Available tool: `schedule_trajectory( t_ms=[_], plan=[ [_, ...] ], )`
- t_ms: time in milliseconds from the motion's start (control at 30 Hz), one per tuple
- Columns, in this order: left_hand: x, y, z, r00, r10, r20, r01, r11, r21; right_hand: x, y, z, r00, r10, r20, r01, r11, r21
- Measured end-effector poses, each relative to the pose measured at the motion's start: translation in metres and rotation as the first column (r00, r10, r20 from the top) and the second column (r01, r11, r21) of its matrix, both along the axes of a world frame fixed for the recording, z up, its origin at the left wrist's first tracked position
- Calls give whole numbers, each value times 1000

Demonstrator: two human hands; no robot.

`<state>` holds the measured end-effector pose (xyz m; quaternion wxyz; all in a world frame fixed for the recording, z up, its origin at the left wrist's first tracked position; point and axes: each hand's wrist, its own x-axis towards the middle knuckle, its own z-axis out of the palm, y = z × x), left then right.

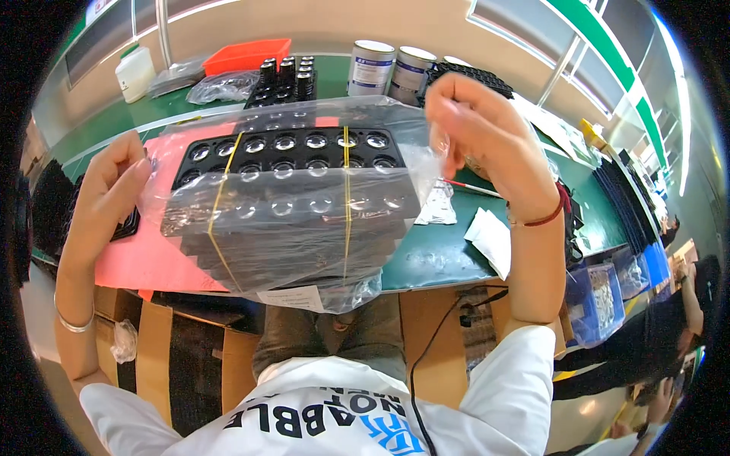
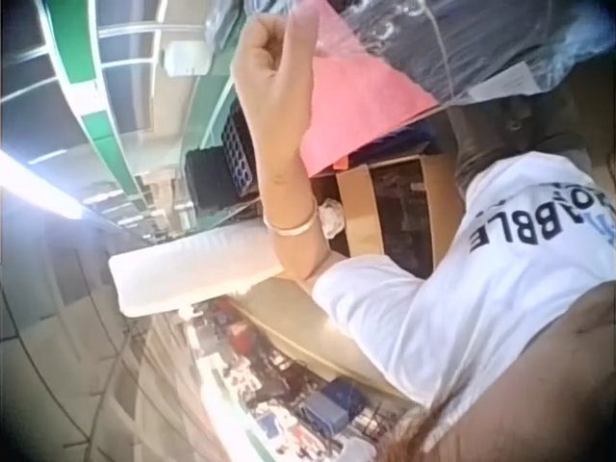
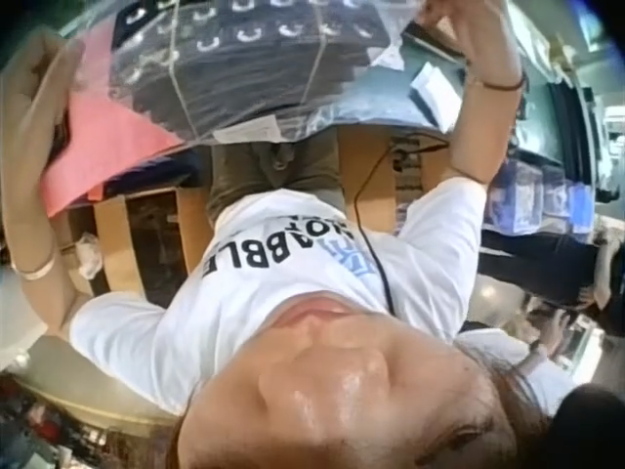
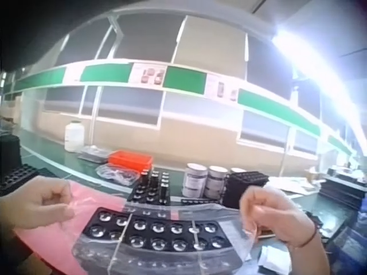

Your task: Cleaning a component, applying a substance with a brush, and packaging stacks of trays into plastic bags.

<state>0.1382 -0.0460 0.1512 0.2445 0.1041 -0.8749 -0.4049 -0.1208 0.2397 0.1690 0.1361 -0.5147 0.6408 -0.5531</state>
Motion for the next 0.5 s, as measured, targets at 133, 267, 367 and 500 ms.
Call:
schedule_trajectory(
  t_ms=[133,267,367,500],
  plan=[
    [-9,29,12,936,256,242,-289,951,110,19,-19,5,876,-280,-393,403,872,277],
    [-6,30,14,942,150,302,-178,981,70,20,-21,16,916,-184,-357,334,842,423],
    [-11,25,9,960,114,255,-153,978,140,14,-24,13,920,-164,-356,279,912,302],
    [-13,22,5,988,114,101,-128,981,145,12,-29,8,872,-249,-421,325,938,119]
  ],
)
